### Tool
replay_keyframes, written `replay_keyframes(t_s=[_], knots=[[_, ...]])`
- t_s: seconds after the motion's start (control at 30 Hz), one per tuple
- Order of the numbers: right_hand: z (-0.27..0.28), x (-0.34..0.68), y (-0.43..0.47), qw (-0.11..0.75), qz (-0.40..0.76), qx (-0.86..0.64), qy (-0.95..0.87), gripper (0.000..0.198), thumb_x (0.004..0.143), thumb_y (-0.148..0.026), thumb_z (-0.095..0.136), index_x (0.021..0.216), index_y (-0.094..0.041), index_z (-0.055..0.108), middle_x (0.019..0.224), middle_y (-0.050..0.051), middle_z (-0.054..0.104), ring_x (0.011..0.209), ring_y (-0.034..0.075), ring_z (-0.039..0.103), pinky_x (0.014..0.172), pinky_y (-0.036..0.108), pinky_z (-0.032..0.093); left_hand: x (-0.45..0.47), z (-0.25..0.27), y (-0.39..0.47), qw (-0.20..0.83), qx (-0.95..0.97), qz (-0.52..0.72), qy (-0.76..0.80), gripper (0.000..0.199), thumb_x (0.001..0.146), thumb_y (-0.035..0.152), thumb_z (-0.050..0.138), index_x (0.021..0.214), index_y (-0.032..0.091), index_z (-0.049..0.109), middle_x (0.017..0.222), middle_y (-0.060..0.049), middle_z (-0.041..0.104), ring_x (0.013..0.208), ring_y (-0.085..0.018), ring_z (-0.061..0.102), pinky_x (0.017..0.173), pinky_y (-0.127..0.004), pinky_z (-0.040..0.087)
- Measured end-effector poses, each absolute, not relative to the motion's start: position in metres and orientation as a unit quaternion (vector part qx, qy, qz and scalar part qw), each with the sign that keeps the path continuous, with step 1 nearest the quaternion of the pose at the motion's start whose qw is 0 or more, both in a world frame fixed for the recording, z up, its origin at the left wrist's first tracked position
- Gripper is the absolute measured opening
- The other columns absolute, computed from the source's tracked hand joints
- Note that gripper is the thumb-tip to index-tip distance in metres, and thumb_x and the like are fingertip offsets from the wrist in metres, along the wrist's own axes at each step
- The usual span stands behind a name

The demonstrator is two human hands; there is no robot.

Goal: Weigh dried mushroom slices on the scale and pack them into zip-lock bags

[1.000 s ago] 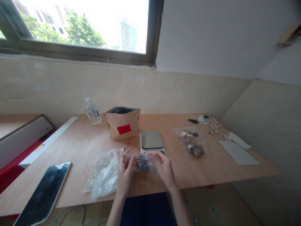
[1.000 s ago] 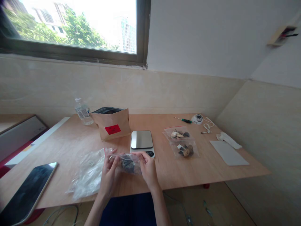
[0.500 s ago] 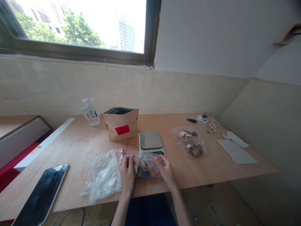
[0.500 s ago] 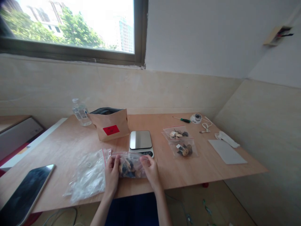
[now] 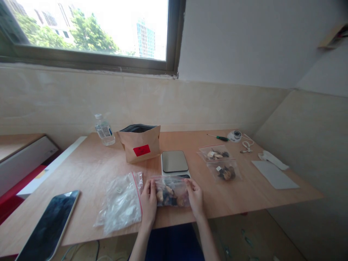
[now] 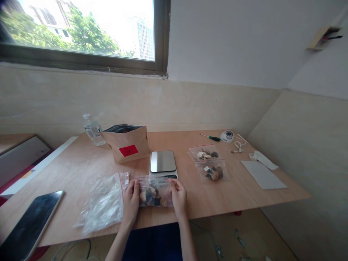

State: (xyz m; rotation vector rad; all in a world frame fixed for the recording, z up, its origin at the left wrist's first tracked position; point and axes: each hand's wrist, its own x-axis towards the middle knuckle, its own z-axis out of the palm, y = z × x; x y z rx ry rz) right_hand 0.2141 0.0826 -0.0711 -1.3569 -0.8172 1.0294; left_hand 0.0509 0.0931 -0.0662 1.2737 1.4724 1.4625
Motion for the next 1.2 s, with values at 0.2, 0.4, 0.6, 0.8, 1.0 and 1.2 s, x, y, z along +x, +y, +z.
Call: replay_keyframes(t_s=[0.2,0.4,0.6,0.8,1.0,1.2], knots=[[-0.0737,0.2185,0.0813,0.601,0.458,-0.549,-0.356,0.043,0.071,-0.057,0.066,0.082,-0.016,0.062,0.059,0.001,0.064,0.047,0.012,0.056,0.041,0.019,0.042,0.0470,-0.0679,0.0935,0.350,0.469,0.571,0.575,0.037,0.088,0.053,0.043,0.076,0.020,0.055,0.064,0.002,0.049,0.064,-0.015,0.047,0.063,-0.026,0.036],[-0.0747,0.2201,0.0815,0.614,0.427,-0.550,-0.373,0.043,0.073,-0.054,0.067,0.090,-0.015,0.067,0.073,0.005,0.068,0.062,0.016,0.062,0.051,0.021,0.047,0.0461,-0.0694,0.0929,0.353,0.466,0.575,0.572,0.037,0.088,0.052,0.042,0.073,0.020,0.052,0.062,0.003,0.047,0.062,-0.014,0.046,0.062,-0.025,0.036],[-0.0733,0.2175,0.0818,0.613,0.395,-0.580,-0.362,0.053,0.073,-0.063,0.060,0.092,-0.014,0.066,0.042,-0.003,0.053,0.036,0.012,0.049,0.036,0.019,0.037,0.0486,-0.0689,0.0911,0.335,0.476,0.570,0.580,0.038,0.087,0.055,0.043,0.080,0.020,0.057,0.066,0.002,0.050,0.063,-0.015,0.047,0.062,-0.026,0.037],[-0.0758,0.2161,0.0837,0.618,0.405,-0.589,-0.327,0.059,0.071,-0.067,0.059,0.095,-0.013,0.064,0.033,-0.009,0.040,0.027,0.008,0.037,0.029,0.017,0.028,0.0486,-0.0678,0.0912,0.353,0.470,0.571,0.573,0.040,0.085,0.057,0.046,0.083,0.019,0.059,0.068,0.002,0.053,0.063,-0.015,0.049,0.062,-0.026,0.039],[-0.0787,0.2183,0.0840,0.629,0.418,-0.581,-0.303,0.051,0.067,-0.063,0.066,0.085,-0.016,0.060,0.044,-0.007,0.047,0.034,0.006,0.039,0.031,0.015,0.031,0.0463,-0.0685,0.0924,0.351,0.463,0.573,0.579,0.040,0.084,0.056,0.047,0.083,0.019,0.060,0.069,0.001,0.055,0.065,-0.016,0.051,0.064,-0.027,0.040],[-0.0776,0.2175,0.0849,0.649,0.414,-0.560,-0.307,0.047,0.067,-0.058,0.069,0.087,-0.016,0.059,0.047,-0.008,0.046,0.036,0.005,0.038,0.031,0.015,0.030,0.0462,-0.0721,0.0923,0.394,0.433,0.586,0.560,0.037,0.082,0.055,0.051,0.090,0.019,0.058,0.075,0.001,0.057,0.066,-0.015,0.051,0.064,-0.027,0.041]])
